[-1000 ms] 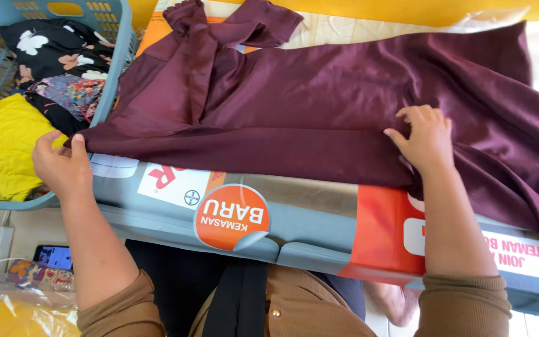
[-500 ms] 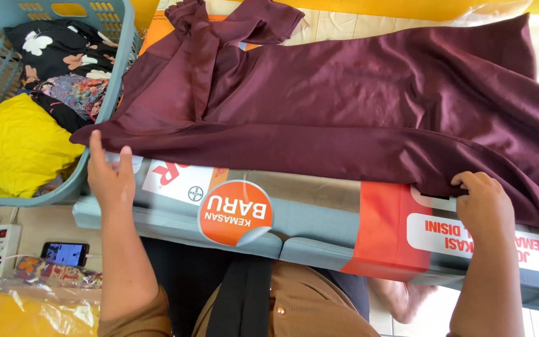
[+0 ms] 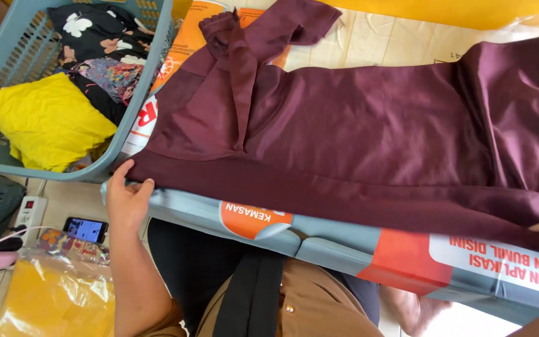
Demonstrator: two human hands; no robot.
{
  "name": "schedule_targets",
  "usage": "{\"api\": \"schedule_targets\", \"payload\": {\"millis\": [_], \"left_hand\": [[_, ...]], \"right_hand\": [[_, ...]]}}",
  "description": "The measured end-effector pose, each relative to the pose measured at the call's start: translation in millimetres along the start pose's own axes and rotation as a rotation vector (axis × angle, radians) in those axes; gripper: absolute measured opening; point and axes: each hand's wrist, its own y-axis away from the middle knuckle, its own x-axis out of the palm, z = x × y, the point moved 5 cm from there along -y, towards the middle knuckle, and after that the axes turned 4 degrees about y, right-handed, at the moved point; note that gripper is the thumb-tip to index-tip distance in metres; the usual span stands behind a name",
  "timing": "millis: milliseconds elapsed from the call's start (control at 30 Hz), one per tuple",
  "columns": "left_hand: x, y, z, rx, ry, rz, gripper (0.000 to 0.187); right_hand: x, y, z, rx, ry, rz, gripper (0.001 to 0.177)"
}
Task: The person uses a lint roller to clean a maroon long-sleeved shirt laid out on a table. They roll the device over the fabric to remove lint, then fold the shirt and place it into a laundry basket.
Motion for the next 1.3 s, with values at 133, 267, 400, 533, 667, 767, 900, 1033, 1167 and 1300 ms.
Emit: {"api": "schedule_targets", "payload": {"millis": [133,267,400,533,667,767,900,1033,1167,1300], "left_hand": [[-19,9,-14,0.029,-0.043,-0.088,0.059],[-14,-8,1,0.156,-0.115,-0.112,0.057],[0,-2,-29,0.648,-0.521,-0.319,0.045],[39,-28,-47,0.759,-0.402,-0.080,0.049],[69,-65,-34,0.315,-0.581,0.144,0.065],[71,-82,-12,0.314,-0.633,0.044,0.054],[63,-86,-3,0.321,-0.420,0.008,0.022],[53,-79,-10,0.290,-0.140,-0.081,0.016],[58,-87,-1,0.324,-0.219,-0.131,0.019],[45,-70,-17,0.484,-0.244,-0.140,0.023]], "right_hand": [[-11,28,216,0.061,-0.029,0.066,0.066],[-21,25,361,-0.111,0.033,-0.001,0.055],[-17,21,409,0.056,0.276,0.076,0.056],[-18,18,416,0.050,0.340,-0.008,0.036],[0,3,386,0.053,0.270,0.065,0.029],[-2,3,382,0.081,0.259,0.077,0.030],[-17,-1,360,0.003,0.296,-0.027,0.030],[-37,-12,366,-0.204,0.239,-0.284,0.023],[-17,-48,385,-0.308,0.295,-0.339,0.019],[-1,-44,448,-0.220,0.411,-0.125,0.055]]}}
